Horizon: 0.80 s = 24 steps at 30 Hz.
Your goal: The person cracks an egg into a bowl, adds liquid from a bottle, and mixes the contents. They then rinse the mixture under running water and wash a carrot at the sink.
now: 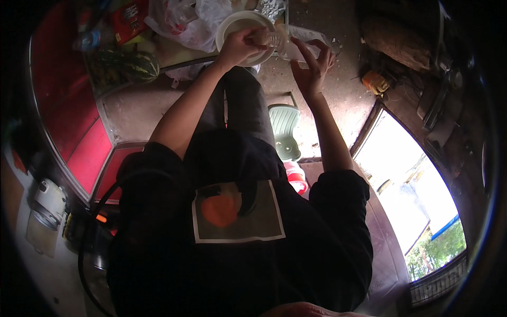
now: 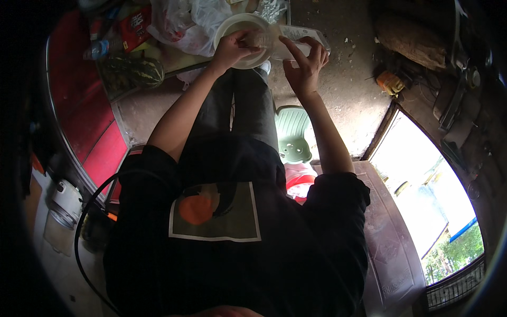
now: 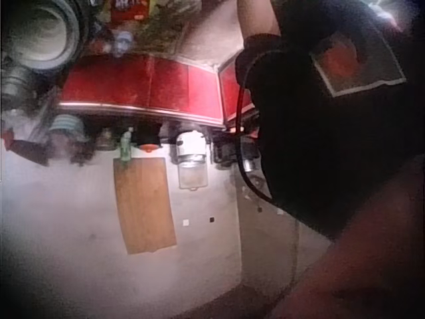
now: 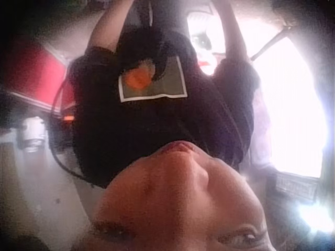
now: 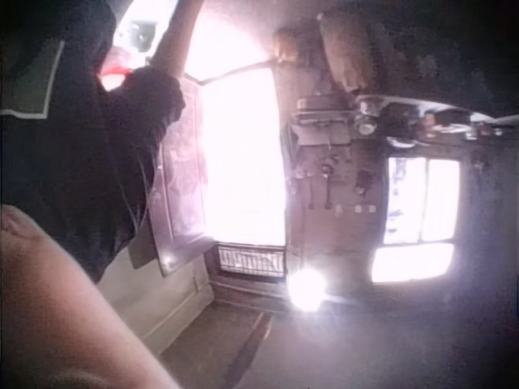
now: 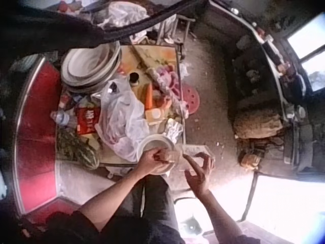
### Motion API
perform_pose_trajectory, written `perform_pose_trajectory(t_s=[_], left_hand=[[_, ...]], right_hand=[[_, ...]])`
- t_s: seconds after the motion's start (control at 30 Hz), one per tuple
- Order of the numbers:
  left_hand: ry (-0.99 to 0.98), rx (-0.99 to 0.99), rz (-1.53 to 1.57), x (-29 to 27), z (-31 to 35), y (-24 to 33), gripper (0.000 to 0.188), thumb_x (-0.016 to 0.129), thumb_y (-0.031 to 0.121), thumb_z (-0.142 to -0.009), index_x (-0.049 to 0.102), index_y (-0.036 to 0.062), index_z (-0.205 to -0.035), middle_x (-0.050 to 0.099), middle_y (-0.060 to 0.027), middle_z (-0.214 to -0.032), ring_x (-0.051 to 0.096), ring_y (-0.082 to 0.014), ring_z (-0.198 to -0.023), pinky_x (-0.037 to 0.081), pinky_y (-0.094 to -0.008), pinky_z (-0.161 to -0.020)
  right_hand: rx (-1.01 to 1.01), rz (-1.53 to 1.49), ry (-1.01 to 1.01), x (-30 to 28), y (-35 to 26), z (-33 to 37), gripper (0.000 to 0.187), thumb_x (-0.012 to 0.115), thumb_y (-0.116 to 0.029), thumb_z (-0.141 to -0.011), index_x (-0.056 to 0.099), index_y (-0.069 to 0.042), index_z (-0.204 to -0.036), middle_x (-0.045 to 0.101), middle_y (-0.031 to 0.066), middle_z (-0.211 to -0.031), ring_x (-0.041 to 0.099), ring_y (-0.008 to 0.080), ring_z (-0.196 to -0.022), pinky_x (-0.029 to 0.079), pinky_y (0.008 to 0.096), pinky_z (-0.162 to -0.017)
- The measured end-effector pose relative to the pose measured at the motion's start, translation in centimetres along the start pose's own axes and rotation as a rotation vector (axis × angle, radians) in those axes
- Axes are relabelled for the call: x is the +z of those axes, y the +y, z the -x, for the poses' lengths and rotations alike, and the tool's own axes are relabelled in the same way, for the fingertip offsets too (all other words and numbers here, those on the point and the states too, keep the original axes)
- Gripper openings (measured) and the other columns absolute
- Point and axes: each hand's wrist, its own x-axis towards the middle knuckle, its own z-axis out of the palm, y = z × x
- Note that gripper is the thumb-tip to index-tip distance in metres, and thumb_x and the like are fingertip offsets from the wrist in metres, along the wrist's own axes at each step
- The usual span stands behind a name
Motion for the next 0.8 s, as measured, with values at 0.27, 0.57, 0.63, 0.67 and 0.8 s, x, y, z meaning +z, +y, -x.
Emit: perform_pose_trajectory(t_s=[0.27, 0.57, 0.63, 0.67, 0.8], left_hand=[[-0.040, -0.024, 0.157, 0.2, 0.1, -0.8, 0.056, 0.074, -0.004, -0.075, 0.053, 0.0015, -0.127, 0.060, -0.0092, -0.119, 0.063, -0.0178, -0.104, 0.052, -0.0282, -0.092], [-0.070, -0.006, 0.090, 0.6, -0.4, -1.1, 0.055, 0.071, -0.005, -0.077, 0.052, 0.0028, -0.128, 0.060, -0.0092, -0.119, 0.063, -0.0170, -0.102, 0.052, -0.0281, -0.090], [-0.062, -0.007, 0.134, 0.3, -0.7, -1.6, 0.054, 0.074, -0.001, -0.077, 0.054, 0.0041, -0.127, 0.061, -0.0081, -0.117, 0.063, -0.0157, -0.099, 0.053, -0.0277, -0.088], [-0.061, -0.018, 0.169, 0.2, -0.6, -1.9, 0.053, 0.075, 0.000, -0.076, 0.056, 0.0047, -0.126, 0.061, -0.0075, -0.116, 0.064, -0.0150, -0.098, 0.053, -0.0275, -0.086], [0.141, -0.056, -0.348, -0.9, -1.0, -2.6, 0.050, 0.081, 0.013, -0.069, 0.064, 0.0115, -0.116, 0.067, -0.0088, -0.104, 0.066, -0.0148, -0.092, 0.053, -0.0295, -0.079]], right_hand=[[0.142, -0.125, 0.075, -0.4, 1.0, 1.5, 0.058, 0.074, -0.002, -0.056, 0.069, -0.018, -0.112, 0.053, 0.0085, -0.108, 0.052, 0.0272, -0.105, 0.043, 0.0406, -0.091], [0.216, -0.182, 0.108, -0.7, 2.0, 3.0, 0.059, 0.069, -0.005, -0.056, 0.068, -0.021, -0.113, 0.052, 0.0075, -0.107, 0.050, 0.0256, -0.105, 0.036, 0.0418, -0.094], [0.223, -0.188, 0.113, -0.8, 2.2, 3.0, 0.059, 0.069, -0.005, -0.056, 0.067, -0.021, -0.114, 0.052, 0.0075, -0.106, 0.050, 0.0258, -0.105, 0.036, 0.0418, -0.094], [0.231, -0.191, 0.111, -1.0, 2.1, 3.2, 0.059, 0.069, -0.005, -0.057, 0.067, -0.021, -0.114, 0.052, 0.0075, -0.106, 0.050, 0.0259, -0.105, 0.036, 0.0418, -0.094], [0.234, -0.203, 0.081, -1.2, 1.8, 3.3, 0.059, 0.070, -0.004, -0.057, 0.067, -0.019, -0.113, 0.052, 0.0079, -0.107, 0.050, 0.0259, -0.106, 0.038, 0.0415, -0.094]])
